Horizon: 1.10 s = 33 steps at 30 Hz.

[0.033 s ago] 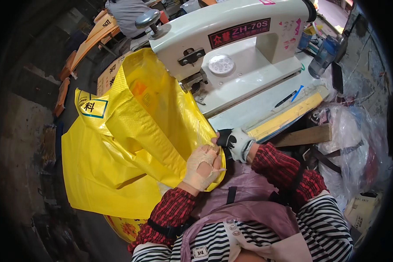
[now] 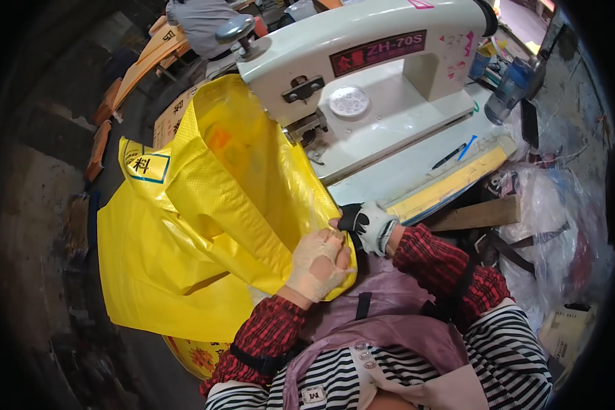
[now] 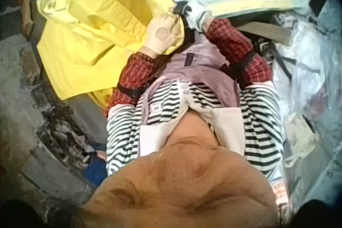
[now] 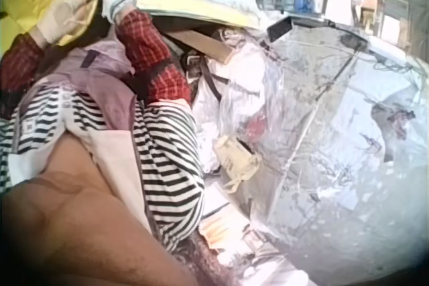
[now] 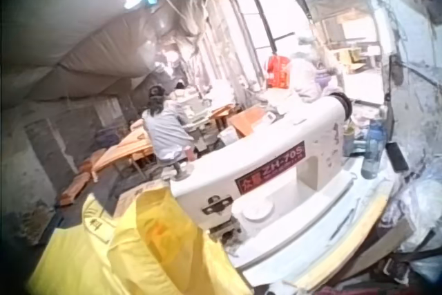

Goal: The person aligns the inner plastic liner of a yellow bag, folds the top edge by hand, and feeds it through a sewing machine before stacking it on a pile.

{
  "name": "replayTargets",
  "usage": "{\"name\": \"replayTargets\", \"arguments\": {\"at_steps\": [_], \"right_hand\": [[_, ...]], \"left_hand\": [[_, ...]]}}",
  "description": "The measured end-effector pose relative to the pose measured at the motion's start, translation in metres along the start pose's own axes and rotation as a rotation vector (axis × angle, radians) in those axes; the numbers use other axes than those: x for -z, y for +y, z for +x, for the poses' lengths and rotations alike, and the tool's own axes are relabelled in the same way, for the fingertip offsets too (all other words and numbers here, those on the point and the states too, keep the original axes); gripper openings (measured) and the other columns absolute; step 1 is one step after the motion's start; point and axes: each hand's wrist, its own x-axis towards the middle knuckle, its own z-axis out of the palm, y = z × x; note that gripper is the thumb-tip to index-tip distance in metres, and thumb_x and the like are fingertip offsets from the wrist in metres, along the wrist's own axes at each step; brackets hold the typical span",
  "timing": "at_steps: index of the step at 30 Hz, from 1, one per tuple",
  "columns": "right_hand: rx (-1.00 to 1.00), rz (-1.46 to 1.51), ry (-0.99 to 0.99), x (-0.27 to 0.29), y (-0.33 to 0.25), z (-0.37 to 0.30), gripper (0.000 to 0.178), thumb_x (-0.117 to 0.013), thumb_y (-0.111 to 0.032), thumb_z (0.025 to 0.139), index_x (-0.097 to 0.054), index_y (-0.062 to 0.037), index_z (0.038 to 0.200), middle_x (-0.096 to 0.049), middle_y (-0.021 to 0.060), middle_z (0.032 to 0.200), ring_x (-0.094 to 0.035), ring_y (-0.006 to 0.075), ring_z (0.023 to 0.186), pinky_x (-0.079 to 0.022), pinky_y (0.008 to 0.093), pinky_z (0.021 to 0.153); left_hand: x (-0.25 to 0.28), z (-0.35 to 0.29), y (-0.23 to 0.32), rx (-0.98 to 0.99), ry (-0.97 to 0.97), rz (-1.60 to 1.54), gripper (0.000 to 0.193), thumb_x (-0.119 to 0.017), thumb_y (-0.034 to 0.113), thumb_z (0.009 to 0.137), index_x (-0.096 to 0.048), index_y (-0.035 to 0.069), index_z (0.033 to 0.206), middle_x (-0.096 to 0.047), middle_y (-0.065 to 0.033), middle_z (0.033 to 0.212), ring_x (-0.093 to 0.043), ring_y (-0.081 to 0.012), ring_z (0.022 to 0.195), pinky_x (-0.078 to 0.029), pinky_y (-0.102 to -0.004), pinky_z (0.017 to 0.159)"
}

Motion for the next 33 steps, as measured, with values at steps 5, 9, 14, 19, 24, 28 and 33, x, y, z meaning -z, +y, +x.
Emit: {"name": "replayTargets", "arguments": {"at_steps": [5,9,14,19,24,28,33], "right_hand": [[0.077,-0.012,0.116,-0.054,0.032,0.003,0.023,-0.054,-0.032,0.082,-0.067,-0.0144,0.076,-0.061,0.0132,0.065,-0.061,0.0325,0.061,-0.047,0.0425,0.054],[0.03,0.281,0.329,-0.05,0.003,-0.022,0.028,-0.046,-0.036,0.087,-0.064,-0.0146,0.092,-0.063,0.0165,0.079,-0.06,0.0365,0.073,-0.048,0.0438,0.066],[-0.26,0.388,0.153,-0.043,-0.013,-0.025,0.04,-0.049,-0.047,0.083,-0.06,-0.0137,0.101,-0.061,0.0204,0.091,-0.06,0.0374,0.081,-0.048,0.0461,0.07],[-0.321,0.213,0.064,-0.028,-0.043,-0.015,0.04,-0.046,-0.047,0.088,-0.063,-0.0111,0.097,-0.061,0.0211,0.094,-0.061,0.0374,0.086,-0.048,0.0455,0.073],[-0.196,0.052,0.056,-0.013,-0.01,-0.008,0.022,-0.05,-0.026,0.082,-0.066,-0.0119,0.088,-0.061,0.0181,0.09,-0.061,0.0346,0.081,-0.048,0.0438,0.072],[-0.075,0.126,0.295,0.009,-0.016,0.028,0.019,-0.052,-0.019,0.078,-0.065,-0.0089,0.089,-0.062,0.0193,0.092,-0.061,0.0357,0.085,-0.049,0.0414,0.074],[-0.057,0.322,0.183,-0.01,-0.027,0.083,0.027,-0.063,-0.03,0.082,-0.065,-0.0037,0.089,-0.067,0.0099,0.09,-0.065,0.0241,0.083,-0.049,0.0348,0.075]], "left_hand": [[0.078,0.014,0.043,-0.366,0.149,0.331,0.013,-0.064,0.02,0.068,-0.058,0.01,0.073,-0.057,-0.006,0.076,-0.056,-0.0232,0.076,-0.041,-0.0366,0.068],[0.193,0.045,-0.033,-0.036,0.956,0.883,0.041,-0.067,0.019,0.074,-0.053,-0.002,0.106,-0.057,-0.0194,0.094,-0.054,-0.0365,0.083,-0.044,-0.0431,0.075],[0.287,0.073,-0.15,0.99,1.102,-0.49,0.031,-0.062,0.029,0.086,-0.055,0.009,0.109,-0.06,-0.0115,0.111,-0.057,-0.0301,0.099,-0.046,-0.0482,0.081],[0.32,0.059,-0.256,0.597,0.921,-1.108,0.019,-0.057,0.015,0.086,-0.057,0.004,0.101,-0.064,-0.013,0.099,-0.063,-0.0289,0.085,-0.051,-0.0458,0.079],[0.343,0.079,-0.129,0.153,0.939,-1.04,0.036,-0.046,0.023,0.09,-0.053,-0.004,0.114,-0.059,-0.0204,0.109,-0.059,-0.0336,0.099,-0.047,-0.0488,0.088],[0.323,-0.018,-0.002,0.023,1.048,-1.033,0.044,-0.044,0.026,0.092,-0.047,-0.004,0.123,-0.056,-0.0189,0.118,-0.057,-0.0304,0.104,-0.047,-0.0429,0.091],[0.29,-0.162,-0.088,0.216,1.529,-0.682,0.043,-0.047,0.028,0.09,-0.05,0.001,0.123,-0.055,-0.0149,0.119,-0.057,-0.0274,0.1,-0.048,-0.0391,0.087]]}}
